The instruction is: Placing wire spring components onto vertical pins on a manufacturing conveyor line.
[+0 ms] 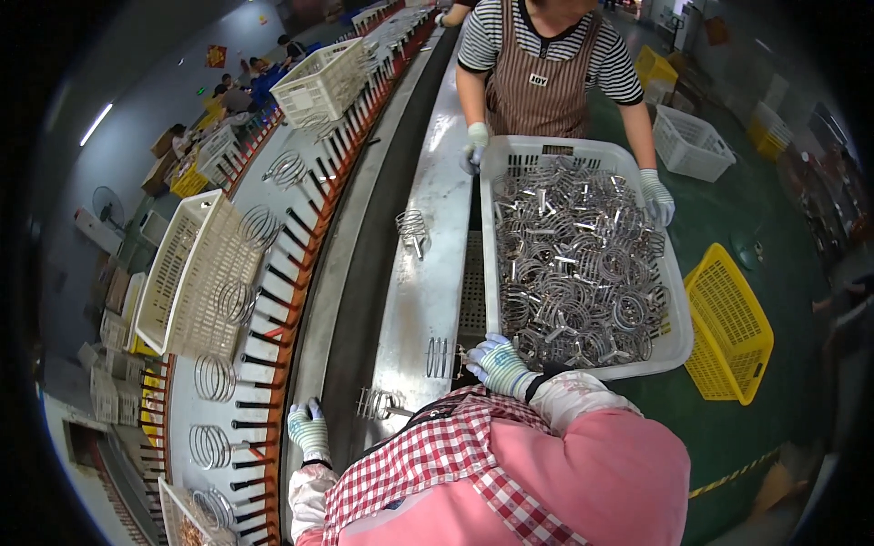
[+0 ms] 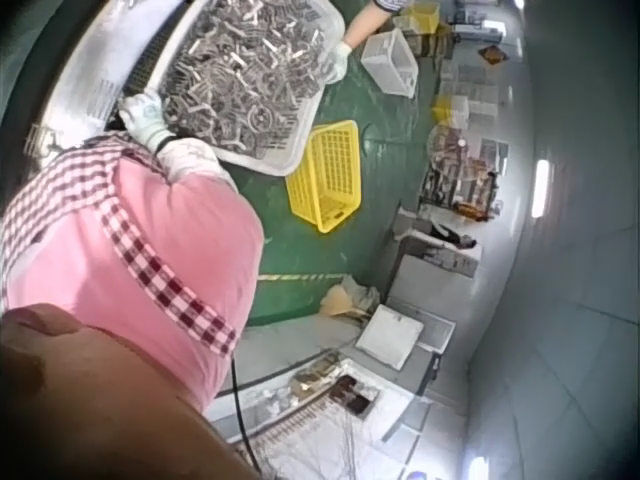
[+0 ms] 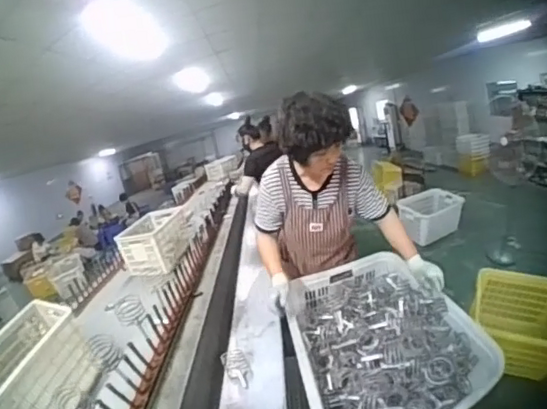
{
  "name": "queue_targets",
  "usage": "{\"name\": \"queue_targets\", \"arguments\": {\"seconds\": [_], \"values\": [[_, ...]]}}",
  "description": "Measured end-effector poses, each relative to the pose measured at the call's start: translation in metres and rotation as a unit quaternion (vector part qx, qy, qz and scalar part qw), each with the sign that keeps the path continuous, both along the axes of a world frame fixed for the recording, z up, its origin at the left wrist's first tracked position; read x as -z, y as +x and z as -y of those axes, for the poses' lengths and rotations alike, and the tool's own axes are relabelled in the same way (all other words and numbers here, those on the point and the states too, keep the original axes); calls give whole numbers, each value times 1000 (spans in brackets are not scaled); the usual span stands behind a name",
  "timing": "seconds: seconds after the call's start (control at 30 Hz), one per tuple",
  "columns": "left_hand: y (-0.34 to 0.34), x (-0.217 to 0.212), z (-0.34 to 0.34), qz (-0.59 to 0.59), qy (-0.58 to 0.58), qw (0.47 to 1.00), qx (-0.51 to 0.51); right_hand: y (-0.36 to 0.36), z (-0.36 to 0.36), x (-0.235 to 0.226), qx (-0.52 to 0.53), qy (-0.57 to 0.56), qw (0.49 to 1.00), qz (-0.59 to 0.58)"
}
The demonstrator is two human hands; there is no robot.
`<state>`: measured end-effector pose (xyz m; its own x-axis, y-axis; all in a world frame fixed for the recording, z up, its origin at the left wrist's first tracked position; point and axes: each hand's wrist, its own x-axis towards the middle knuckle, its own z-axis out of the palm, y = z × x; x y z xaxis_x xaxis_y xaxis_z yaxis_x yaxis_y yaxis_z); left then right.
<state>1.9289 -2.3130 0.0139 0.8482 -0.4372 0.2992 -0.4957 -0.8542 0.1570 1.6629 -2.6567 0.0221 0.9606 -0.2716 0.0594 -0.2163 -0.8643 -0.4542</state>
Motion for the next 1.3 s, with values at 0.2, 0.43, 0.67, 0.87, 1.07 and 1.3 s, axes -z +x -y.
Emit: {"name": "queue_targets", "arguments": {"seconds": [0.2,0.43,0.67,0.87,1.07,1.3], "values": [[0,1,2,13,3,1000,-3,-3,2,2,0,-11,1000,7],[0,-3,1,-1,12,1000,-8,-3,1,-3,-2,-9,1000,12],[-3,-10,4,-10,-4,1000,-5,-3,0,-6,-7,-14,1000,6],[-1,-11,3,-34,22,999,-13,3,1,2,5,-20,999,30],[3,-8,-1,-39,28,999,-15,43,-11,-1,67,19,997,21],[3,1,-1,-29,10,999,-14,167,4,-46,117,338,897,259]]}}
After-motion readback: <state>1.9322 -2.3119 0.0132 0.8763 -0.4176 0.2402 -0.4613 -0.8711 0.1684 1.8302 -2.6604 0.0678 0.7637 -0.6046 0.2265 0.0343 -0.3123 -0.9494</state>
